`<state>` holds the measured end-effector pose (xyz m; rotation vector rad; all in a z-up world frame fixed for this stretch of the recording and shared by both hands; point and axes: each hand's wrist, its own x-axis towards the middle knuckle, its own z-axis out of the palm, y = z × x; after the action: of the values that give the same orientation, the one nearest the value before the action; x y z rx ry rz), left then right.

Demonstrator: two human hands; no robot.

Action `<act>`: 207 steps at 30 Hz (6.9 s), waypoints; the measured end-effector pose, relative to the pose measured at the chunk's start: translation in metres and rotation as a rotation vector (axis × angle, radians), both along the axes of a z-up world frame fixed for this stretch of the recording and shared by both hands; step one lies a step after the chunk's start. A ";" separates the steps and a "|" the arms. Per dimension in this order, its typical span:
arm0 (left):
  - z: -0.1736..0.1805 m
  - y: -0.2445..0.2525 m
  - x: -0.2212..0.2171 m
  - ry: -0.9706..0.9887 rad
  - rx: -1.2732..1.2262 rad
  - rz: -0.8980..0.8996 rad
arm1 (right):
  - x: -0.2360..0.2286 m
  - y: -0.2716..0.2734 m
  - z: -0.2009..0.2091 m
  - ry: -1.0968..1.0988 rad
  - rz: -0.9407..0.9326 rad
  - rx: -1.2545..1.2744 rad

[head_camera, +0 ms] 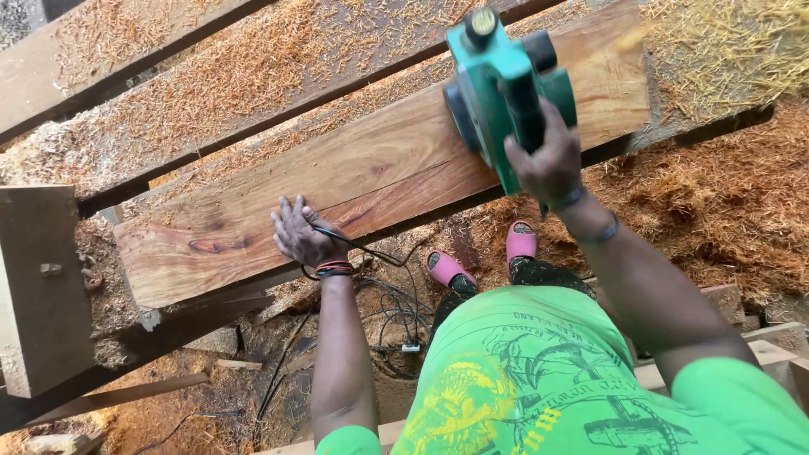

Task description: Using an electric hand planer to smooth the surface of a wooden board

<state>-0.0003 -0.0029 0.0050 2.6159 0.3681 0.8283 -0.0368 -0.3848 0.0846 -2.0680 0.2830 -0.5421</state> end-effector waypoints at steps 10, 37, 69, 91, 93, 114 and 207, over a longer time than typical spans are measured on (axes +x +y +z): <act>-0.004 0.003 0.003 -0.025 0.007 -0.006 | 0.075 -0.009 -0.006 -0.065 0.027 0.009; 0.001 0.022 -0.124 0.155 0.057 -0.427 | 0.049 -0.026 0.005 -0.061 0.063 -0.034; 0.090 -0.344 0.273 0.712 0.509 -0.983 | 0.045 -0.031 -0.005 -0.008 0.077 0.043; 0.131 -0.259 0.113 0.008 -0.355 -1.014 | 0.043 -0.030 -0.010 0.004 0.018 0.020; 0.083 -0.235 0.030 0.303 -0.952 -1.061 | 0.044 -0.030 -0.012 0.032 -0.009 0.183; -0.150 0.021 -0.184 1.431 0.047 -0.457 | -0.127 -0.021 0.019 0.091 -0.034 0.004; -0.094 0.088 -0.071 0.190 -0.603 0.171 | -0.080 -0.065 0.020 0.124 0.035 0.031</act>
<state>-0.0711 0.0856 -0.0893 2.1134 0.7698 0.4240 -0.1171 -0.4500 0.1050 -2.0765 0.3255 -0.3867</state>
